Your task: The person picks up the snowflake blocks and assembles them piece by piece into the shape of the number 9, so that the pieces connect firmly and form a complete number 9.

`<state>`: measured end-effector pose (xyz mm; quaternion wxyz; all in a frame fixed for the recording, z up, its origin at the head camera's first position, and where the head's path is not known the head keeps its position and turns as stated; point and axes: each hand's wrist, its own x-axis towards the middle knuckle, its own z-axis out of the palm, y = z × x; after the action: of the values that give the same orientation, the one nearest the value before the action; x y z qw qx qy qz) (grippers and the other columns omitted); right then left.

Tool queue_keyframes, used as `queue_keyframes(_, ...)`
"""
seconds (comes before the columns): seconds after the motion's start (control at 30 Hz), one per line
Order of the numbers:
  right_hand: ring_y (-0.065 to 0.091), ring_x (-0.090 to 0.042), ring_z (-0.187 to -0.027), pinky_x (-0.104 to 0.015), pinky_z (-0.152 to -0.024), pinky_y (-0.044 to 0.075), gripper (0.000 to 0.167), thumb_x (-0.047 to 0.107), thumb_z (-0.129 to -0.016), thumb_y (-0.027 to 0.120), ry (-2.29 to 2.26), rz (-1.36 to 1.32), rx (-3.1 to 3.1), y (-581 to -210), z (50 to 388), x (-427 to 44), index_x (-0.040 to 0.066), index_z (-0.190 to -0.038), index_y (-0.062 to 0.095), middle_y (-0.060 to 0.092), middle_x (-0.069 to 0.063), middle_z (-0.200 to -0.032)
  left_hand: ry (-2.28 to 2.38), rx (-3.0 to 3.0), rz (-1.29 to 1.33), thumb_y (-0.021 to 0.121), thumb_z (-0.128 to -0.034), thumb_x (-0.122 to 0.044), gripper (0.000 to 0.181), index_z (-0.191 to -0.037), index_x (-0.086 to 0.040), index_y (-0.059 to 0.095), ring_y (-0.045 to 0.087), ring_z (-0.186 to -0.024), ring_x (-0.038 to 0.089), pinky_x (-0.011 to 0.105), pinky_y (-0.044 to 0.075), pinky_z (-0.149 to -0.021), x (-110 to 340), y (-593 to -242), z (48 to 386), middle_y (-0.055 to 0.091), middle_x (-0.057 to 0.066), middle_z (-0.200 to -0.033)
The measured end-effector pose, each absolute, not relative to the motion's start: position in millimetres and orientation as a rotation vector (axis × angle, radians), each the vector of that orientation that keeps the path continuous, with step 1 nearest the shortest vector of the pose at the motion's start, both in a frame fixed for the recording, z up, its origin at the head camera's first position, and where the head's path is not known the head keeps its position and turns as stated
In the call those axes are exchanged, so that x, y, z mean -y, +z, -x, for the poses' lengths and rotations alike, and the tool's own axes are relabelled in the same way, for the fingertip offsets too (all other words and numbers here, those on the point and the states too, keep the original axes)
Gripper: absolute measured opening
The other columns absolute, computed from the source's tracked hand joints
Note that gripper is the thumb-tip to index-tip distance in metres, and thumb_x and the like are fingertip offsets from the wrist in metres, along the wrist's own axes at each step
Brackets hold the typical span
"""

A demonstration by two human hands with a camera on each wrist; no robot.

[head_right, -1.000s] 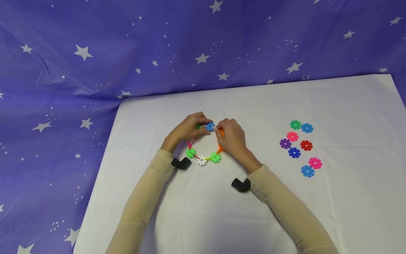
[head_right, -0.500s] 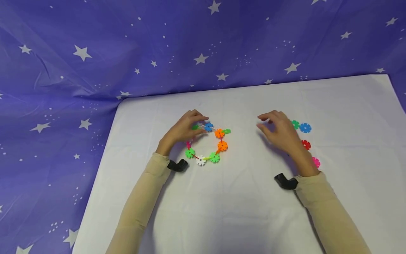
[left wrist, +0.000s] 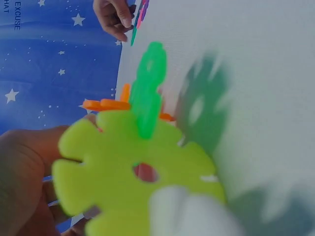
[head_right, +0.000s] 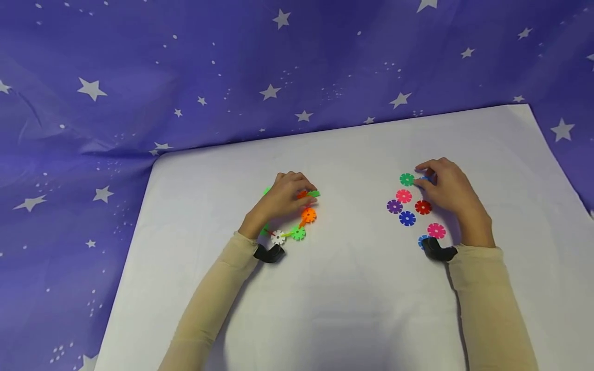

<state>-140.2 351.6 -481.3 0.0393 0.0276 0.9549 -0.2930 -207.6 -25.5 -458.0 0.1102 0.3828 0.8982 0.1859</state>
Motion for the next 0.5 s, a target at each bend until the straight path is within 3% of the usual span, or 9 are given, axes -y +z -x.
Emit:
queue_keyframes(0.23,0.044,-0.043,-0.104,-0.063,-0.088,0.042,0.041,0.022,-0.093,0.067,-0.826,-0.092,-2.916,-483,148,-338,0.002,-0.126,0.058,0.048,-0.025,-0.113,0.643,-2.685,-1.104,0.065,-0.0944,-0.028,0.022,-0.111,-0.015,0.073,0.057,-0.101,0.017,0.039,0.034,-0.096,30,-464,208,0.068,-0.003,-0.105)
queue_keyframes(0.37,0.044,-0.046,-0.109,-0.065,-0.094,0.040,0.043,0.021,-0.092,0.068,-0.852,-0.125,-2.873,-483,148,-334,-0.005,-0.123,0.053,0.047,-0.027,-0.116,0.701,-2.658,-1.081,0.064,-0.0952,-0.023,0.021,-0.111,-0.013,0.072,0.057,-0.102,0.017,0.037,0.036,-0.095,29,-468,209,0.069,-0.002,-0.105)
queue_keyframes(0.5,0.050,-0.039,-0.091,-0.052,-0.076,0.050,0.034,0.018,-0.092,0.068,-0.900,-0.142,-2.910,-478,144,-332,-0.005,-0.113,0.053,0.054,-0.024,-0.105,0.743,-2.631,-1.063,0.062,-0.0965,-0.023,0.019,-0.108,-0.012,0.072,0.057,-0.101,0.017,0.036,0.036,-0.094,27,-472,210,0.069,-0.001,-0.104)
